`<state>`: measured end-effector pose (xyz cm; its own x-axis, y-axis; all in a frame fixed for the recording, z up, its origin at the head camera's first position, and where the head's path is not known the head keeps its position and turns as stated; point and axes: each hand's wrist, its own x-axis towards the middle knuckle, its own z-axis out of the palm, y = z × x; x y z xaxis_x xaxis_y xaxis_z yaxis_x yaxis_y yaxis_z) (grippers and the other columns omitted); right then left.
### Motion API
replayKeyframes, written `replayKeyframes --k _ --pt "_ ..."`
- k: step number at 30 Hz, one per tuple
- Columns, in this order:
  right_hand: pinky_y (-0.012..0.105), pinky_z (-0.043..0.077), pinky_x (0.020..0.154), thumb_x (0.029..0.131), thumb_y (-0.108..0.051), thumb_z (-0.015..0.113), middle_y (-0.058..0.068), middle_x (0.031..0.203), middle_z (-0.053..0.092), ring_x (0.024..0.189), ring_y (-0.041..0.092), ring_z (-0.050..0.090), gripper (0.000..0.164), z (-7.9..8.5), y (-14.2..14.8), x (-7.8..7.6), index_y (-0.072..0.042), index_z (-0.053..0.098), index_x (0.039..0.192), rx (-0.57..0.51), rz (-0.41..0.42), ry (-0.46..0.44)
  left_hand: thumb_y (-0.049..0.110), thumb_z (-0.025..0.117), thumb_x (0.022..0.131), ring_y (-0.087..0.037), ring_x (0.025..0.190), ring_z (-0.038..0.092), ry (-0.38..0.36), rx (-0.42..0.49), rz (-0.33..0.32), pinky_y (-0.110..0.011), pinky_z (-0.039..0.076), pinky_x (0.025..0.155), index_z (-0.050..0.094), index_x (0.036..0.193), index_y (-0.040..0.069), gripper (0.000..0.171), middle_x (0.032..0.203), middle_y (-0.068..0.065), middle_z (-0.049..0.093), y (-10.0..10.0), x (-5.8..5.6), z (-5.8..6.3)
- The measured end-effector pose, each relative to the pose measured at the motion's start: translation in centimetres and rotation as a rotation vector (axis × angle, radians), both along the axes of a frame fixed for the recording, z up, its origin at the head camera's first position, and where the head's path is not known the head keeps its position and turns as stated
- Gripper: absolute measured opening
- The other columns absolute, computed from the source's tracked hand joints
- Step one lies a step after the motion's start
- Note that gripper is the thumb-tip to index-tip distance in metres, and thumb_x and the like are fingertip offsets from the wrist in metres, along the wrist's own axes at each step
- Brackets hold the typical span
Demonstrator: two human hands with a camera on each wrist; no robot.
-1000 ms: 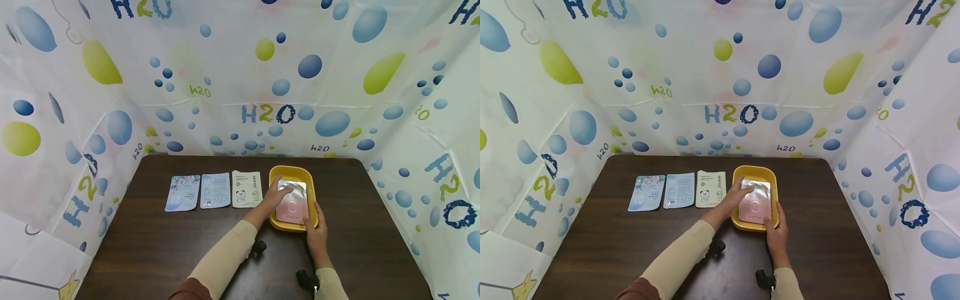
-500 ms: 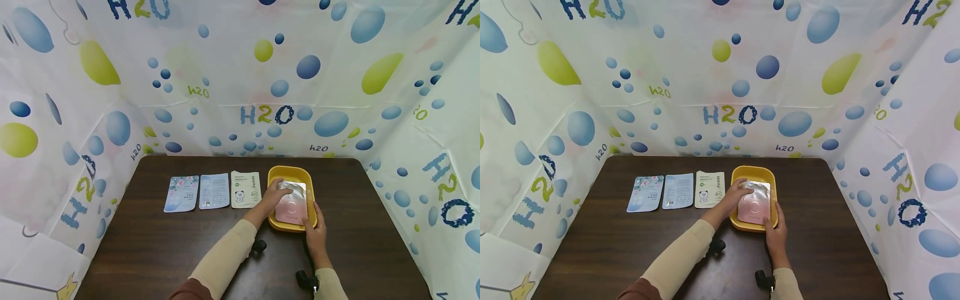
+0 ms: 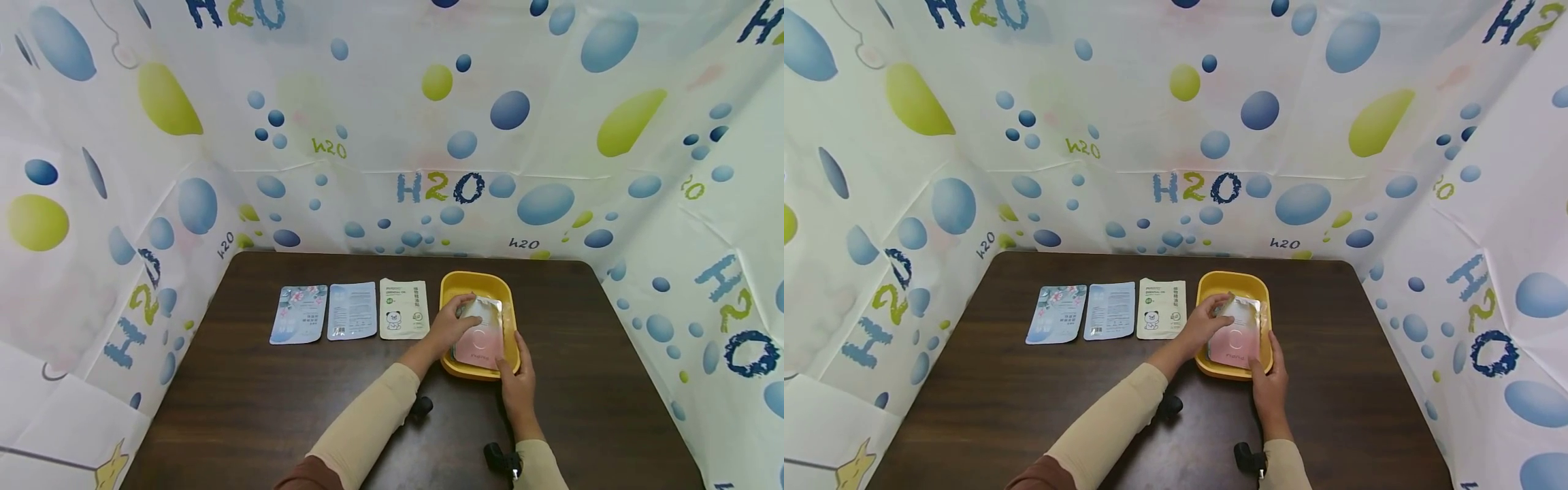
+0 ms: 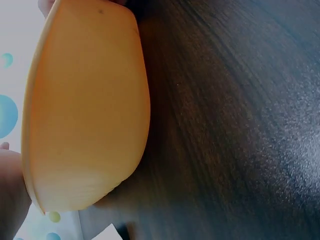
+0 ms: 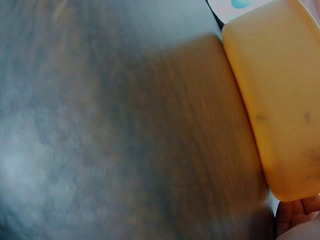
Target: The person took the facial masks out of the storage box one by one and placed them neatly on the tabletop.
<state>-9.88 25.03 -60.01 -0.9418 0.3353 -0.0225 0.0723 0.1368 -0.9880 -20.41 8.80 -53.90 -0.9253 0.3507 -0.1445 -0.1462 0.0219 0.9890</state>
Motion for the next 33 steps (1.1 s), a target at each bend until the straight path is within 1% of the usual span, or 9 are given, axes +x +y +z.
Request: replayKeyframes --k 2,7,12,15,20,23,27,30,33 --pt "-0.001 0.033 0.102 0.104 -0.016 0.056 0.004 0.169 0.028 0.151 0.025 0.034 0.065 0.0 0.0 0.0 -0.025 0.029 0.162 0.002 0.000 -0.005 0.021 0.068 0.097 -0.033 0.144 0.045 0.019 -0.051 -0.005 -0.053 0.037 0.120 0.053 0.147 0.013 0.053 0.156 -0.011 0.048 0.0 0.1 0.0" --pt "-0.001 0.032 0.103 0.104 -0.015 0.056 0.004 0.169 0.027 0.153 0.026 0.031 0.066 0.3 0.0 0.0 -0.024 0.028 0.163 0.011 0.001 -0.034 0.022 0.068 0.096 -0.034 0.142 0.048 0.047 -0.077 -0.011 -0.053 0.040 0.117 0.053 0.147 0.013 0.054 0.156 -0.010 0.049 -0.1 0.3 0.0" --pt "0.002 0.032 0.106 0.103 -0.010 0.055 0.009 0.169 0.026 0.154 0.031 0.029 0.066 1.9 -0.4 0.4 -0.017 0.027 0.163 -0.012 0.014 -0.044 0.020 0.066 0.097 -0.033 0.145 0.045 0.068 -0.081 -0.016 -0.053 0.037 0.120 0.052 0.148 0.012 0.053 0.155 -0.012 0.050 -0.1 0.4 0.1" --pt "0.002 0.032 0.107 0.103 -0.009 0.054 0.011 0.169 0.025 0.154 0.031 0.029 0.066 3.0 -0.7 0.7 -0.014 0.027 0.163 -0.010 0.021 -0.049 0.017 0.065 0.098 -0.033 0.144 0.046 0.070 -0.053 -0.016 -0.051 0.038 0.119 0.052 0.147 0.009 0.052 0.154 -0.012 0.051 0.0 0.3 0.0" --pt "0.000 0.033 0.103 0.103 -0.009 0.054 0.009 0.169 0.027 0.152 0.027 0.031 0.065 3.5 -0.8 0.9 -0.014 0.027 0.163 -0.014 0.022 -0.054 0.012 0.065 0.097 -0.037 0.143 0.048 0.047 0.034 -0.028 -0.051 0.043 0.115 0.053 0.146 0.005 0.051 0.159 -0.011 0.044 0.2 0.0 -0.1" --pt "0.000 0.034 0.101 0.103 -0.009 0.054 0.011 0.168 0.028 0.150 0.029 0.033 0.065 3.4 -0.8 0.9 -0.013 0.027 0.162 -0.017 0.022 -0.042 0.016 0.067 0.096 -0.035 0.149 0.040 0.040 -0.005 -0.052 -0.051 0.037 0.120 0.054 0.148 0.009 0.054 0.166 -0.009 0.035 0.1 -0.1 0.0" --pt "-0.001 0.035 0.098 0.103 -0.009 0.055 0.012 0.167 0.029 0.149 0.029 0.035 0.065 3.2 -0.8 0.9 -0.013 0.027 0.162 -0.020 0.022 -0.034 0.019 0.067 0.097 -0.030 0.153 0.034 0.056 -0.060 -0.111 -0.049 0.030 0.125 0.053 0.150 0.010 0.056 0.166 -0.007 0.036 -0.1 -0.3 0.3" --pt "-0.001 0.035 0.099 0.103 -0.010 0.055 0.011 0.167 0.030 0.148 0.028 0.036 0.065 3.1 -0.8 0.9 -0.013 0.028 0.162 -0.019 0.019 -0.028 0.020 0.066 0.097 -0.029 0.150 0.039 0.072 -0.082 -0.144 -0.048 0.033 0.124 0.053 0.149 0.010 0.054 0.160 -0.007 0.044 -0.2 -0.4 0.6" --pt "0.000 0.036 0.100 0.103 -0.010 0.056 0.011 0.167 0.031 0.147 0.028 0.038 0.064 3.0 -0.8 0.8 -0.013 0.029 0.162 -0.009 0.019 -0.018 0.022 0.066 0.098 -0.031 0.146 0.042 0.079 -0.105 -0.153 -0.048 0.037 0.121 0.055 0.148 0.011 0.052 0.155 -0.010 0.044 -0.4 -0.4 0.8"
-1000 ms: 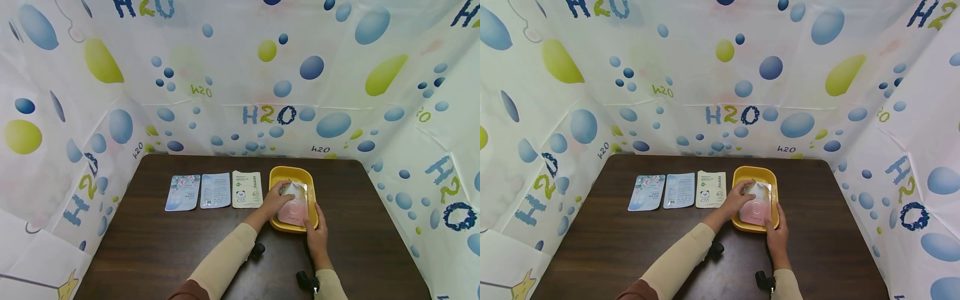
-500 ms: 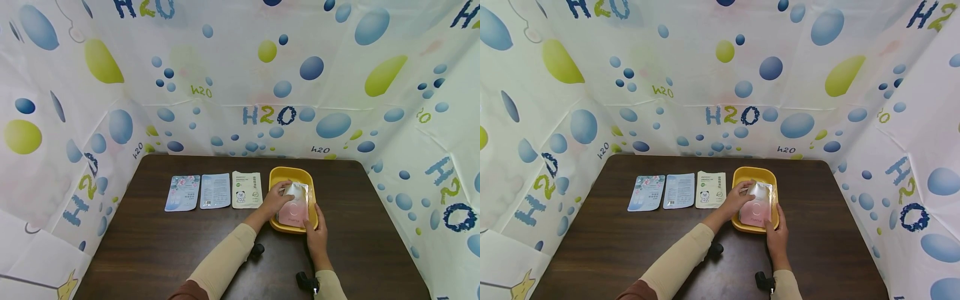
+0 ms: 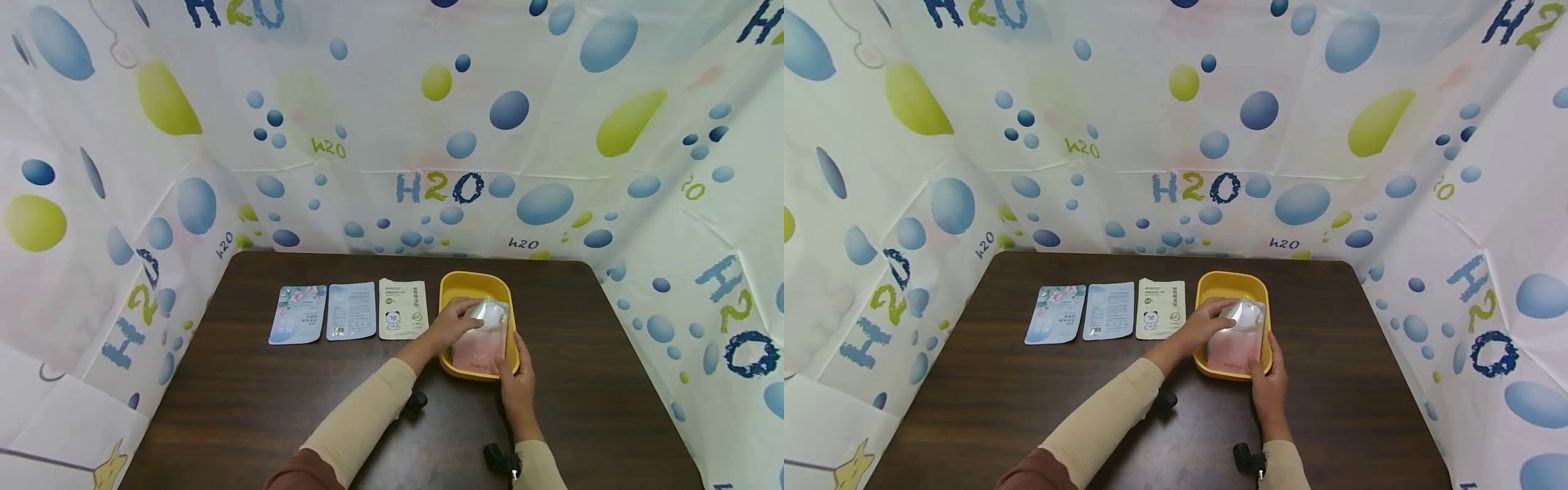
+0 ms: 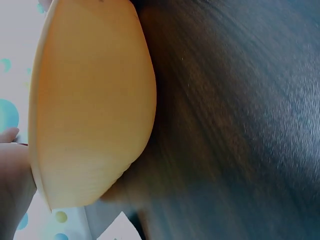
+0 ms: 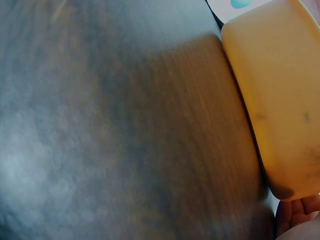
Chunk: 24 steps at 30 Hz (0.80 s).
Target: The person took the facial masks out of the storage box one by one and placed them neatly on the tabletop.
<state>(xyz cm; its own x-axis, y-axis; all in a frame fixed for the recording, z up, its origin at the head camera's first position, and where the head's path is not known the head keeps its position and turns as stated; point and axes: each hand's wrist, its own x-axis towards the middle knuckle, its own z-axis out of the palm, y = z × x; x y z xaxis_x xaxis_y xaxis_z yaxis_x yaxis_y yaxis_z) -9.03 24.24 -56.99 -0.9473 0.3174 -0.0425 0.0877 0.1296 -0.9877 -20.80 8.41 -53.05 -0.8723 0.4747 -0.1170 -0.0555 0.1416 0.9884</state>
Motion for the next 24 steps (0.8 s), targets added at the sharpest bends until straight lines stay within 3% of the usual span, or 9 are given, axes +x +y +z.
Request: replayKeyframes --k 8,14,20,24 --pt "0.000 0.038 0.098 0.104 -0.009 0.055 0.013 0.166 0.031 0.141 0.024 0.039 0.063 0.0 -0.1 0.0 -0.011 0.029 0.162 -0.017 0.006 0.026 0.016 0.065 0.099 -0.029 0.147 0.042 0.031 0.015 -0.037 -0.047 0.036 0.122 0.052 0.149 0.004 0.052 0.157 -0.013 0.043 -0.5 -0.5 0.4" --pt "0.000 0.039 0.096 0.104 -0.010 0.055 0.015 0.165 0.033 0.138 0.023 0.040 0.063 0.2 -0.2 0.0 -0.011 0.028 0.162 -0.012 0.006 0.026 0.015 0.062 0.101 -0.024 0.155 0.033 -0.013 0.039 -0.082 -0.044 0.030 0.125 0.052 0.150 0.009 0.050 0.164 -0.007 0.040 -1.1 -0.7 0.7" --pt "0.000 0.037 0.097 0.105 -0.014 0.056 0.015 0.165 0.033 0.139 0.022 0.040 0.064 0.0 -0.1 0.0 -0.011 0.028 0.162 0.014 0.007 0.009 0.015 0.063 0.101 -0.025 0.141 0.050 -0.016 0.050 -0.092 -0.045 0.043 0.117 0.054 0.150 0.015 0.049 0.159 -0.004 0.047 -1.3 -0.5 0.9" --pt "-0.001 0.037 0.096 0.105 -0.014 0.056 0.014 0.166 0.031 0.142 0.024 0.039 0.064 -1.2 0.2 -0.3 -0.013 0.028 0.162 0.001 0.001 0.024 0.013 0.062 0.101 -0.025 0.135 0.054 0.018 0.087 -0.073 -0.044 0.047 0.113 0.052 0.151 0.014 0.051 0.158 -0.006 0.047 -1.5 -0.5 0.9"
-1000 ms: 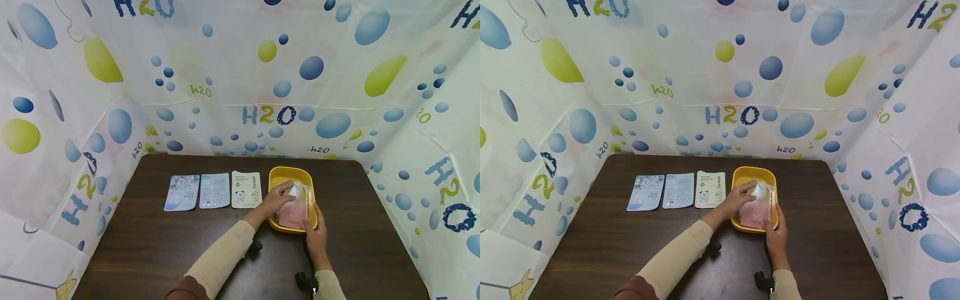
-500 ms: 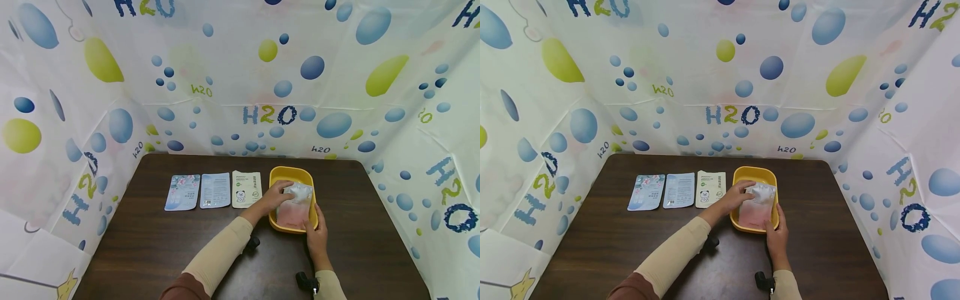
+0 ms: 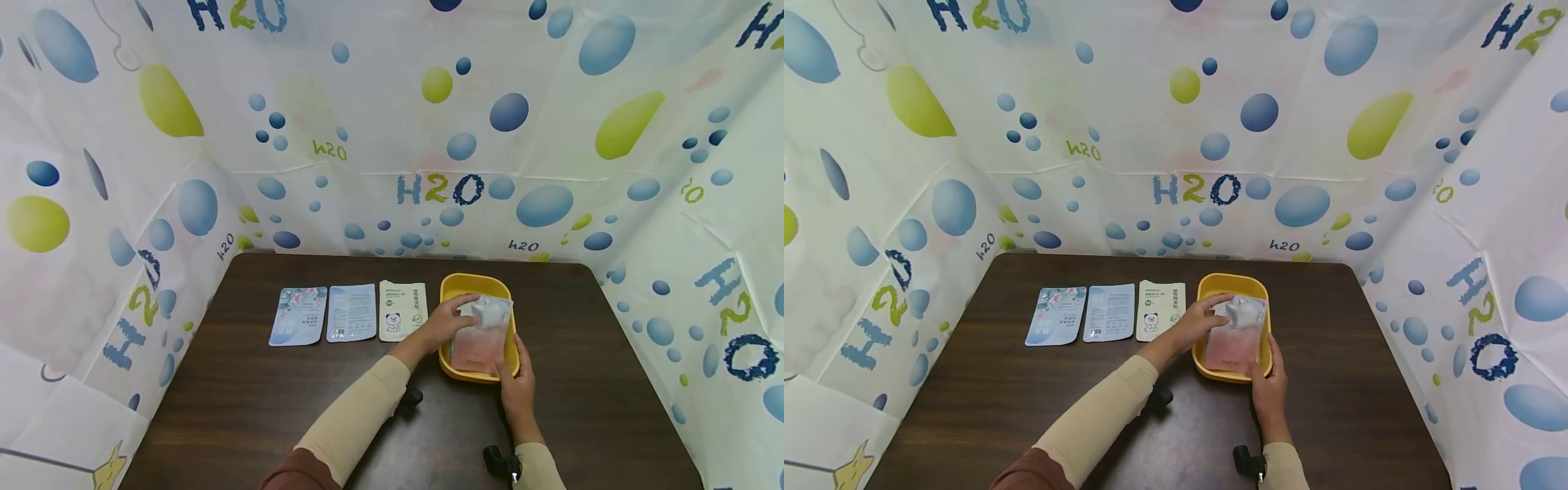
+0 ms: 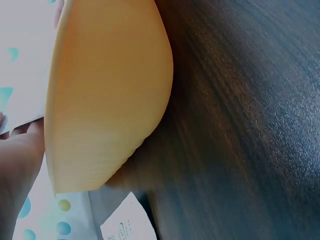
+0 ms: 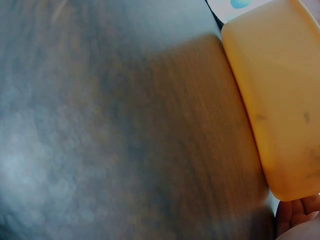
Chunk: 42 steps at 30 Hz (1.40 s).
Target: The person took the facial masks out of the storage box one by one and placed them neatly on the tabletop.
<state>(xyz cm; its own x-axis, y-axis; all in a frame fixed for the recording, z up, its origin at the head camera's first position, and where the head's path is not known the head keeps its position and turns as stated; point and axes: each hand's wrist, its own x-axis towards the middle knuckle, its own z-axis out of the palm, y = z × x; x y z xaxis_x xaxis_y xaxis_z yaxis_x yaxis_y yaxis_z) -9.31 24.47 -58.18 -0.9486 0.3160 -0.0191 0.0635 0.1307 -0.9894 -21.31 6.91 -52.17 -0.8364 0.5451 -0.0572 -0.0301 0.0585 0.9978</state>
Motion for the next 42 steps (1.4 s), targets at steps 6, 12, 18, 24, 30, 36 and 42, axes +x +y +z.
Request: replayKeyframes --k 6,12,18,24,30,36,42 --pt "-0.001 0.035 0.099 0.105 -0.011 0.054 0.007 0.167 0.030 0.145 0.025 0.038 0.064 -2.3 0.6 -0.5 -0.022 0.029 0.162 0.004 -0.020 0.022 0.008 0.061 0.101 -0.027 0.138 0.052 0.051 0.072 0.036 -0.039 0.049 0.110 0.047 0.154 0.014 0.055 0.160 -0.009 0.044 -0.4 -0.1 0.3" --pt "0.001 0.036 0.100 0.104 -0.009 0.054 0.009 0.166 0.033 0.142 0.025 0.041 0.062 -2.7 0.6 -0.7 -0.020 0.032 0.161 0.002 -0.032 0.064 0.005 0.059 0.101 -0.028 0.132 0.056 0.060 0.132 0.046 -0.025 0.052 0.098 0.040 0.158 0.012 0.060 0.160 -0.012 0.043 -1.0 -0.5 0.5" --pt "0.001 0.037 0.100 0.104 -0.009 0.054 0.009 0.166 0.033 0.141 0.024 0.042 0.062 -2.7 0.5 -0.7 -0.021 0.032 0.161 -0.003 -0.034 0.054 0.003 0.062 0.098 -0.033 0.137 0.050 0.160 0.175 0.049 -0.020 0.050 0.095 0.037 0.159 0.010 0.066 0.167 -0.009 0.031 -1.8 -1.0 0.5" --pt "-0.001 0.036 0.098 0.105 -0.012 0.054 0.008 0.167 0.030 0.144 0.025 0.039 0.063 -2.6 0.5 -0.6 -0.023 0.030 0.162 -0.006 -0.033 0.023 -0.003 0.061 0.096 -0.033 0.138 0.050 0.190 0.246 0.058 -0.016 0.050 0.091 0.034 0.159 0.006 0.069 0.170 -0.013 0.021 -3.0 -1.5 1.4" --pt "-0.002 0.035 0.097 0.105 -0.013 0.055 0.005 0.168 0.029 0.147 0.025 0.037 0.064 -2.5 0.6 -0.7 -0.024 0.029 0.162 -0.004 -0.030 0.007 -0.006 0.058 0.096 -0.020 0.118 0.055 0.147 0.324 0.096 -0.015 0.052 0.084 0.034 0.159 0.004 0.068 0.170 -0.013 0.020 -4.4 -2.4 2.4" --pt "-0.003 0.034 0.094 0.104 -0.011 0.055 0.008 0.168 0.027 0.147 0.027 0.037 0.067 -1.9 0.5 -0.7 -0.021 0.027 0.163 -0.014 -0.019 -0.023 -0.004 0.058 0.096 -0.022 0.153 0.030 0.160 0.327 0.140 -0.013 0.048 0.094 0.035 0.158 0.002 0.066 0.169 -0.015 0.023 -6.1 -2.7 3.0" --pt "-0.003 0.035 0.094 0.104 -0.008 0.053 0.014 0.168 0.028 0.144 0.032 0.038 0.065 0.0 -0.2 -0.1 -0.014 0.026 0.163 -0.013 -0.011 -0.010 -0.004 0.056 0.097 -0.024 0.161 0.009 0.116 0.361 0.165 -0.011 0.042 0.104 0.032 0.157 -0.003 0.065 0.168 -0.018 0.023 -7.3 -2.9 2.7"
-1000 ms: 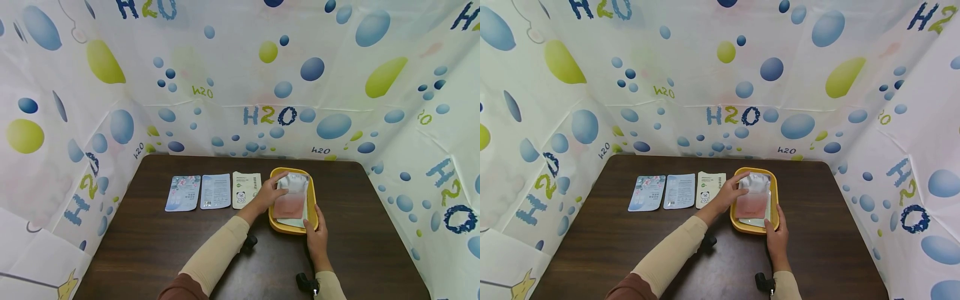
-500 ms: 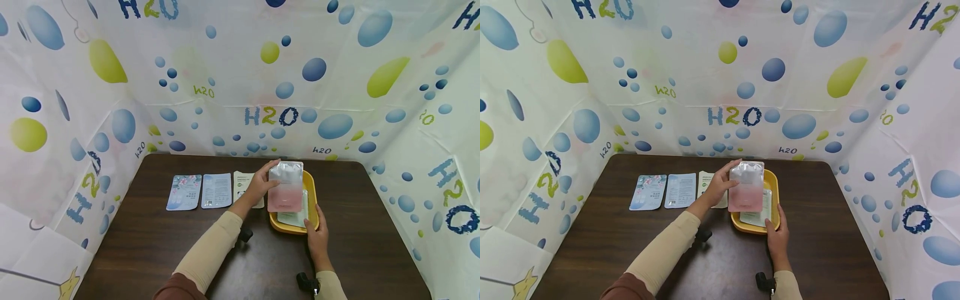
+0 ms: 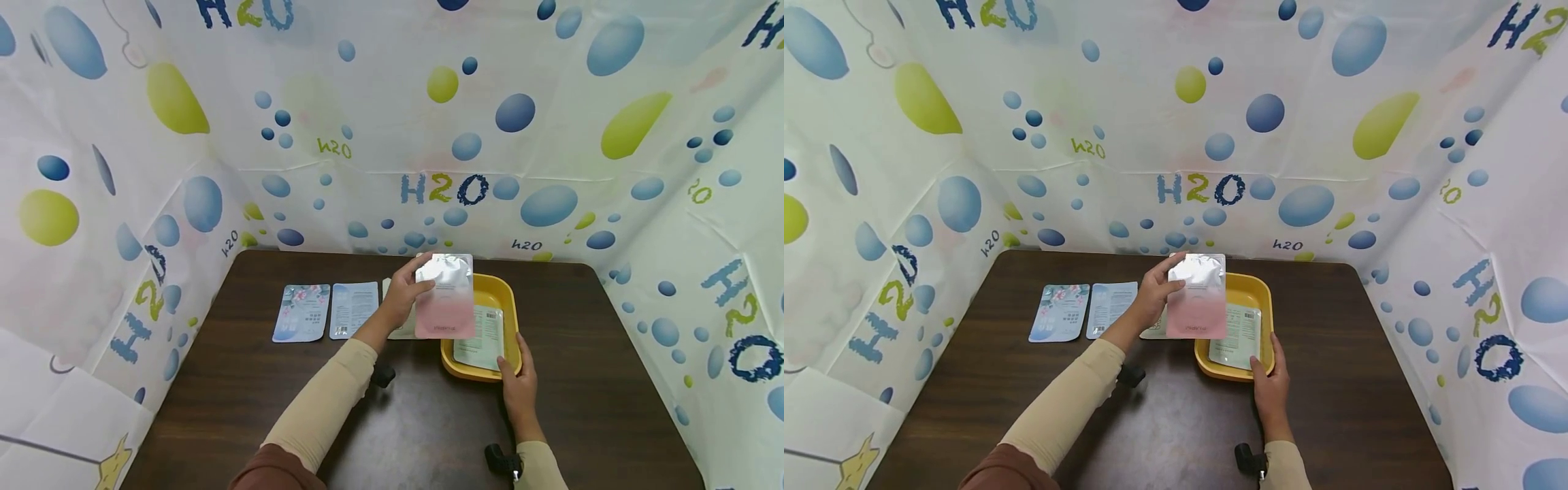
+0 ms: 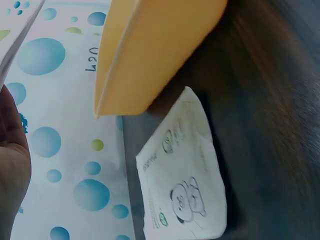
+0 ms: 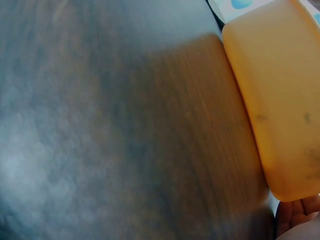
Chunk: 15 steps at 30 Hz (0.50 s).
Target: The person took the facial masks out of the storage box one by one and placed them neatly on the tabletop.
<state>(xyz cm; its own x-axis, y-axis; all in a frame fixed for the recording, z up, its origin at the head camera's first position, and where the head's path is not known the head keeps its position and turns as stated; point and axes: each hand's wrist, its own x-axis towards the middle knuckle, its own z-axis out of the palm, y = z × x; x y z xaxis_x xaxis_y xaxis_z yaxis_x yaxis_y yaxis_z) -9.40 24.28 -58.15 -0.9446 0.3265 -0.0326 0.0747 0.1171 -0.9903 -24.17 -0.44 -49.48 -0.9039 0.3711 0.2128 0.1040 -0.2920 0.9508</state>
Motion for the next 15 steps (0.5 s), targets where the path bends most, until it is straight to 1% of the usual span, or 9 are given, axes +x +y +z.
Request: replayKeyframes --k 2,4,6,7,9,12,14,15 --pt "-0.002 0.036 0.095 0.104 -0.008 0.054 0.014 0.167 0.028 0.145 0.032 0.038 0.065 0.2 -0.1 0.1 -0.014 0.027 0.163 -0.005 -0.001 0.010 -0.002 0.055 0.098 -0.022 0.161 0.008 -0.023 0.002 0.008 -0.011 0.043 0.103 0.031 0.158 -0.003 0.065 0.169 -0.017 0.024 -0.5 0.0 -0.3" --pt "-0.001 0.036 0.095 0.104 -0.007 0.054 0.013 0.167 0.029 0.145 0.032 0.038 0.065 0.0 0.0 0.0 -0.014 0.028 0.163 -0.013 -0.003 0.015 -0.002 0.055 0.098 -0.022 0.161 0.005 -0.043 0.001 0.017 -0.011 0.043 0.103 0.031 0.158 -0.002 0.065 0.169 -0.016 0.023 -1.1 0.1 -0.5" --pt "-0.001 0.037 0.096 0.103 -0.006 0.054 0.014 0.167 0.029 0.146 0.033 0.037 0.065 0.9 -0.3 0.3 -0.011 0.028 0.162 -0.022 0.001 0.015 -0.002 0.055 0.098 -0.022 0.162 0.003 -0.065 0.005 0.026 -0.011 0.045 0.099 0.032 0.158 -0.001 0.064 0.170 -0.014 0.022 -1.7 0.2 -0.7" --pt "-0.001 0.037 0.096 0.103 -0.007 0.054 0.014 0.167 0.029 0.145 0.033 0.037 0.065 0.9 -0.3 0.3 -0.011 0.028 0.162 -0.020 0.004 0.016 -0.002 0.056 0.098 -0.022 0.162 0.002 -0.071 0.001 0.033 -0.012 0.046 0.096 0.033 0.158 0.000 0.064 0.170 -0.013 0.022 -2.0 0.2 -0.9" --pt "-0.001 0.037 0.095 0.104 -0.007 0.054 0.015 0.167 0.029 0.145 0.033 0.038 0.065 0.5 -0.2 0.2 -0.011 0.027 0.162 -0.020 0.005 0.020 -0.002 0.056 0.098 -0.022 0.162 0.000 -0.078 -0.012 0.046 -0.010 0.045 0.096 0.033 0.158 0.000 0.064 0.170 -0.013 0.020 -2.7 0.2 -1.2" --pt "-0.002 0.036 0.095 0.104 -0.007 0.054 0.013 0.167 0.028 0.145 0.030 0.038 0.066 -0.8 0.1 -0.2 -0.016 0.026 0.163 -0.020 0.004 0.020 -0.003 0.056 0.099 -0.025 0.162 0.000 -0.081 -0.044 0.074 -0.010 0.044 0.094 0.032 0.158 -0.002 0.064 0.171 -0.014 0.020 -3.8 0.5 -1.9" --pt "-0.001 0.036 0.095 0.105 -0.008 0.054 0.011 0.168 0.028 0.145 0.027 0.037 0.066 -1.7 0.4 -0.5 -0.020 0.026 0.164 -0.015 -0.002 0.016 -0.003 0.056 0.098 -0.028 0.161 0.004 -0.087 -0.059 0.094 -0.010 0.044 0.098 0.032 0.157 -0.003 0.064 0.170 -0.015 0.021 -4.4 0.7 -2.2" --pt "-0.002 0.035 0.096 0.105 -0.009 0.054 0.009 0.168 0.028 0.146 0.025 0.037 0.066 -2.0 0.5 -0.6 -0.022 0.026 0.164 -0.012 -0.005 0.014 -0.004 0.057 0.098 -0.027 0.161 0.006 -0.094 -0.063 0.108 -0.011 0.044 0.100 0.033 0.157 -0.003 0.064 0.170 -0.015 0.022 -4.6 0.7 -2.5"
